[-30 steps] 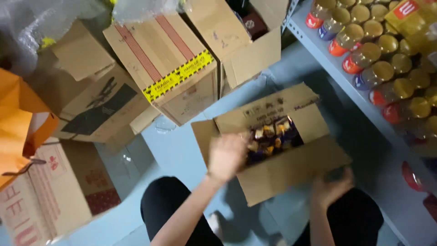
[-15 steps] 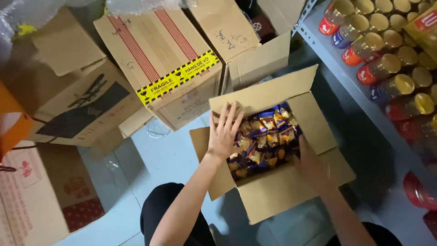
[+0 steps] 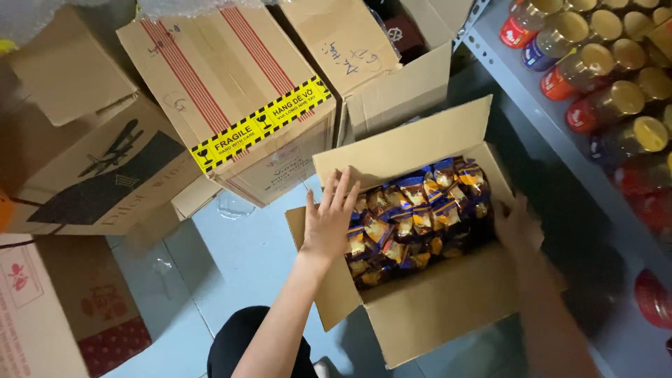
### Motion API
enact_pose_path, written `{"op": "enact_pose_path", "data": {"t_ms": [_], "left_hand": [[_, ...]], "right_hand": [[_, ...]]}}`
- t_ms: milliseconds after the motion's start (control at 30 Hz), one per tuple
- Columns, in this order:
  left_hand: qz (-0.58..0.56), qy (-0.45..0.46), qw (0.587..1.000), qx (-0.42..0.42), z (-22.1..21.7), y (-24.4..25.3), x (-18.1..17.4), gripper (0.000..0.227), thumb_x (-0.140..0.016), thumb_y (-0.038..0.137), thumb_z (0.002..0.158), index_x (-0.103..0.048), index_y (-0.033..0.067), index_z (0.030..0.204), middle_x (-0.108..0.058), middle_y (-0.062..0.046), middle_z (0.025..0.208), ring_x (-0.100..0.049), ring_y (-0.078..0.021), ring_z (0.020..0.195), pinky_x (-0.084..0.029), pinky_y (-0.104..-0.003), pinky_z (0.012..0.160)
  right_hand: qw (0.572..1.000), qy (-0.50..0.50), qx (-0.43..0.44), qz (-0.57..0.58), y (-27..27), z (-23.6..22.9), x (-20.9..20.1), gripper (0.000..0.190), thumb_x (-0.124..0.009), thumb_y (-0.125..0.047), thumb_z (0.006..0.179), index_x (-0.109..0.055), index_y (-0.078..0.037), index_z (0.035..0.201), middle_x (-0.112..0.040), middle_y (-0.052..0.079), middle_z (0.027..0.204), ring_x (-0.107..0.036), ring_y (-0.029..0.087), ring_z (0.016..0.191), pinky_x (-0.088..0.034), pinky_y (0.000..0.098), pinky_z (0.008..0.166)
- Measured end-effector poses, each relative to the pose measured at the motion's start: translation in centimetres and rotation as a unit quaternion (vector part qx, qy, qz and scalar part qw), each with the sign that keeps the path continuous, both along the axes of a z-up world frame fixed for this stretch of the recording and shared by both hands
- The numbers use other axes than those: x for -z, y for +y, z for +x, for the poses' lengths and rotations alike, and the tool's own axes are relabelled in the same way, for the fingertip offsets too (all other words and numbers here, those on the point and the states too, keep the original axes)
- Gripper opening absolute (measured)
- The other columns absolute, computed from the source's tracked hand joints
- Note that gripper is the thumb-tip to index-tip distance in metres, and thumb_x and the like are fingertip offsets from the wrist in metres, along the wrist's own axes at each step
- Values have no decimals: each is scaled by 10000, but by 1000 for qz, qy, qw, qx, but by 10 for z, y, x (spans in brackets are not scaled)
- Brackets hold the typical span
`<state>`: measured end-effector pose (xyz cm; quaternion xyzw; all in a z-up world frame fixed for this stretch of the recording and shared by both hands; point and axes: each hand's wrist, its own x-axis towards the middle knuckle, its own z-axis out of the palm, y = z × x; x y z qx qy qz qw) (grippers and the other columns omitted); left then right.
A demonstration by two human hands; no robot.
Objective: The person sits on the floor and repeatedly picks snack packets from a cardboard box, then places them onto a nearby metal shelf among other stocked items. The person handles the packets one at a time or in small groups, arranging them on the shelf.
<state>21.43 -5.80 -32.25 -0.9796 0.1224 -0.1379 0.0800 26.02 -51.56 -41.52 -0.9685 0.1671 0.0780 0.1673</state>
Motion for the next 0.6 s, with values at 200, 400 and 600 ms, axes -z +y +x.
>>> {"op": "enact_pose_path", "data": {"t_ms": [200,400,600], "left_hand": [[-7,-33,999,26,-1,6,-1,1021,-887,364,552,-493,281,1489,-277,-104,1696,-374,-286,1508,-496,-524,1013],[15,61,998,30,1,0,-2,1206,-951,491,516,-389,243,1554,-187,-154,1703,-286,-348,1538,-480,-520,1067],[-17,222,974,30,3,-2,-2,1237,-915,603,639,-256,218,1613,-27,-166,1720,-103,-366,1579,-368,-586,1133]], "right_hand": [[875,-195,-105,-430,75,-61,-38,474,-534,-595,1130,-661,-234,1411,-656,-69,1312,-615,62,1133,-455,235,1097],[979,-178,-54,-88,112,-39,22,664,-723,-818,765,-688,-238,1086,-652,29,1083,-719,226,1008,-608,342,804],[955,-103,219,173,140,-36,-32,719,-913,-659,683,-670,-259,1228,-721,60,1184,-669,277,1150,-526,400,999]]}}
